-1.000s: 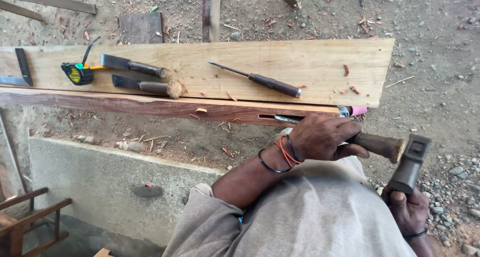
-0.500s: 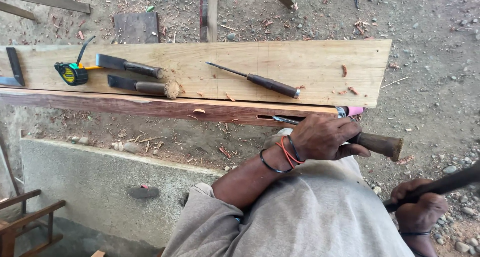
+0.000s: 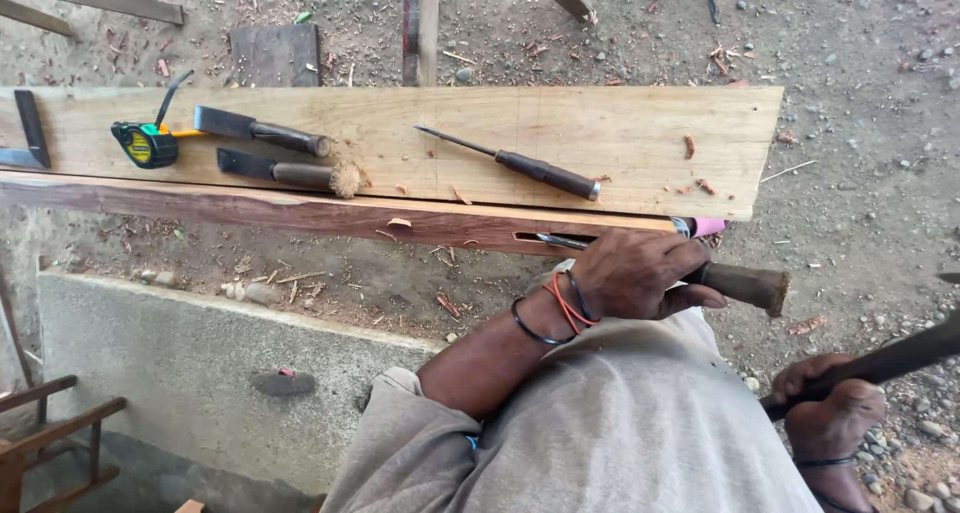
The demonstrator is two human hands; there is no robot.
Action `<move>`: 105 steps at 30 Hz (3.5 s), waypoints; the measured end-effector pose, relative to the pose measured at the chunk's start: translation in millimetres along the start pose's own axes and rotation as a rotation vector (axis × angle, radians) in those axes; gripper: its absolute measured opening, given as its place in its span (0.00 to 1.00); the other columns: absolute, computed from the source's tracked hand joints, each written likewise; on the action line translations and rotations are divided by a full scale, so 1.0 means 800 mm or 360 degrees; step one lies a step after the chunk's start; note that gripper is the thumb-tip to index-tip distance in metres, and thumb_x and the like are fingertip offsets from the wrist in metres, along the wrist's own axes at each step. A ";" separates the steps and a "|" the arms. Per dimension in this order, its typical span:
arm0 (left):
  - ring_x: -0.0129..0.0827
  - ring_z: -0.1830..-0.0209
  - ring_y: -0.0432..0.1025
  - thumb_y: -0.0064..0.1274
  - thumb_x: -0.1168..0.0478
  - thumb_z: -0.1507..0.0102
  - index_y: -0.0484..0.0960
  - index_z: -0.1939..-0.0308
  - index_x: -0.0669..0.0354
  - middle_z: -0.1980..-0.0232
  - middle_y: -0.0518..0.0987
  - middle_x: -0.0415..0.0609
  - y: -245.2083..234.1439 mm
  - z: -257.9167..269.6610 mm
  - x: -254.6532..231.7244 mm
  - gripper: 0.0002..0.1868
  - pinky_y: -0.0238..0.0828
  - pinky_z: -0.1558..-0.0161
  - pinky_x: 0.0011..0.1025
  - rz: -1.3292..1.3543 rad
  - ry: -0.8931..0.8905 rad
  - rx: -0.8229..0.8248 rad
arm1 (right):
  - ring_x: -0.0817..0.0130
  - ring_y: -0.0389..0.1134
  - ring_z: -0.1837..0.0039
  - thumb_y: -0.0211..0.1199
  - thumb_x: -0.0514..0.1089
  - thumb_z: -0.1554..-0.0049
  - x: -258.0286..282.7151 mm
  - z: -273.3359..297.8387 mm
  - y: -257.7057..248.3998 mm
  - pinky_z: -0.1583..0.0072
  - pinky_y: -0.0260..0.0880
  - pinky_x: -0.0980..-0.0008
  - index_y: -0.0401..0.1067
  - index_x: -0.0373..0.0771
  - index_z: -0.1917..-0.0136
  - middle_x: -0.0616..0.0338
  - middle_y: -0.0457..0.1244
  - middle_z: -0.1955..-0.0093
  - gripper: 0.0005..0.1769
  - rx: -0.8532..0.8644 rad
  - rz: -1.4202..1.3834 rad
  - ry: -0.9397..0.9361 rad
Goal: Use a hammer and chisel to carve a slot in a long piece of wood.
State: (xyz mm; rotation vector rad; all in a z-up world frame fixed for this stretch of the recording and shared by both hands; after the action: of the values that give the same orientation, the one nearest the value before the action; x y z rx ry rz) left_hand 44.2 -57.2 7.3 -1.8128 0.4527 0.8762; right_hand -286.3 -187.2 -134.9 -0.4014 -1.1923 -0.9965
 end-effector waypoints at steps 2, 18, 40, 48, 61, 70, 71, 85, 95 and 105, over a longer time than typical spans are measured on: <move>0.39 0.70 0.76 0.49 0.34 0.35 0.79 0.57 0.54 0.66 0.77 0.46 0.000 0.002 0.002 0.27 0.70 0.70 0.37 -0.0006 0.0005 -0.0023 | 0.70 0.63 0.65 0.59 0.67 0.34 0.004 -0.009 0.016 0.61 0.64 0.67 0.66 0.36 0.56 0.57 0.60 0.67 0.31 0.0116 0.0282 0.0021; 0.36 0.74 0.73 0.37 0.27 0.30 0.79 0.59 0.62 0.69 0.78 0.48 -0.138 0.074 0.033 0.39 0.70 0.69 0.35 0.1247 0.0161 -0.0453 | 0.71 0.61 0.65 0.58 0.74 0.37 0.038 -0.018 0.000 0.61 0.63 0.70 0.62 0.31 0.53 0.58 0.57 0.65 0.39 0.0064 0.0469 0.0016; 0.29 0.69 0.57 0.44 0.24 0.35 0.72 0.59 0.61 0.69 0.65 0.43 -0.175 0.164 0.049 0.39 0.52 0.65 0.32 0.1462 -0.0016 -0.1691 | 0.77 0.61 0.68 0.56 0.75 0.41 0.088 -0.088 0.092 0.64 0.61 0.74 0.68 0.36 0.57 0.64 0.60 0.72 0.37 0.0379 0.1156 0.0037; 0.24 0.76 0.52 0.48 0.23 0.38 0.69 0.63 0.56 0.72 0.63 0.40 -0.174 0.178 0.089 0.38 0.47 0.70 0.28 0.1647 0.0043 -0.1919 | 0.78 0.60 0.67 0.59 0.72 0.42 0.111 -0.148 0.105 0.64 0.60 0.75 0.70 0.34 0.51 0.65 0.60 0.69 0.36 0.0608 0.1310 0.0095; 0.35 0.70 0.59 0.50 0.37 0.30 0.69 0.42 0.53 0.61 0.71 0.47 -0.212 0.205 -0.005 0.26 0.61 0.65 0.33 0.1205 0.0069 -0.2666 | 0.76 0.60 0.68 0.58 0.67 0.39 0.121 -0.337 0.162 0.65 0.60 0.73 0.69 0.34 0.56 0.63 0.60 0.70 0.31 0.1381 0.1496 0.0121; 0.22 0.76 0.58 0.54 0.44 0.28 0.65 0.36 0.60 0.65 0.69 0.42 -0.190 0.192 0.040 0.28 0.54 0.76 0.22 0.0763 -0.0094 -0.3076 | 0.75 0.61 0.69 0.59 0.67 0.40 0.113 -0.381 0.198 0.66 0.61 0.72 0.71 0.32 0.51 0.62 0.60 0.71 0.32 0.1630 0.1678 0.0201; 0.22 0.75 0.57 0.53 0.44 0.27 0.66 0.37 0.61 0.64 0.68 0.41 -0.186 0.194 0.048 0.27 0.53 0.75 0.22 0.0770 -0.0117 -0.3071 | 0.75 0.61 0.69 0.58 0.67 0.41 0.115 -0.380 0.201 0.66 0.62 0.72 0.72 0.32 0.50 0.61 0.60 0.71 0.32 0.1614 0.1757 0.0186; 0.22 0.76 0.58 0.48 0.40 0.27 0.66 0.41 0.61 0.64 0.69 0.42 -0.177 0.207 0.067 0.27 0.55 0.75 0.22 0.0859 -0.0214 -0.3069 | 0.76 0.60 0.69 0.59 0.66 0.39 0.122 -0.396 0.245 0.66 0.61 0.73 0.72 0.34 0.52 0.64 0.60 0.71 0.30 0.1568 0.1798 0.0158; 0.18 0.74 0.57 0.42 0.45 0.23 0.68 0.48 0.57 0.65 0.67 0.40 -0.164 0.169 0.067 0.18 0.56 0.73 0.20 0.0333 -0.0319 -0.2896 | 0.75 0.64 0.69 0.57 0.69 0.40 0.145 -0.384 0.344 0.67 0.64 0.70 0.72 0.37 0.57 0.62 0.61 0.73 0.31 0.1877 0.2030 -0.0106; 0.17 0.73 0.53 0.44 0.43 0.25 0.64 0.59 0.56 0.70 0.62 0.36 -0.169 0.217 0.142 0.21 0.51 0.72 0.19 0.0778 -0.0425 -0.3183 | 0.70 0.67 0.71 0.72 0.52 0.47 0.217 -0.292 0.563 0.66 0.69 0.67 0.76 0.39 0.52 0.58 0.65 0.69 0.17 0.2383 0.2593 -0.1153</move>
State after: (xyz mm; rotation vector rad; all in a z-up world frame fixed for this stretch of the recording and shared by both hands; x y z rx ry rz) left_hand 146.9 165.5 -27.2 -3.2183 -0.4876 2.3315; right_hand 221.1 -189.7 39.3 -0.3161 -1.3402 1.5301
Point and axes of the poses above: each hand's wrist, its own z-axis away from the middle knuckle, its own y-axis out of the palm, x = y × z, the point moved 8 cm from there along -z, towards the middle knuckle
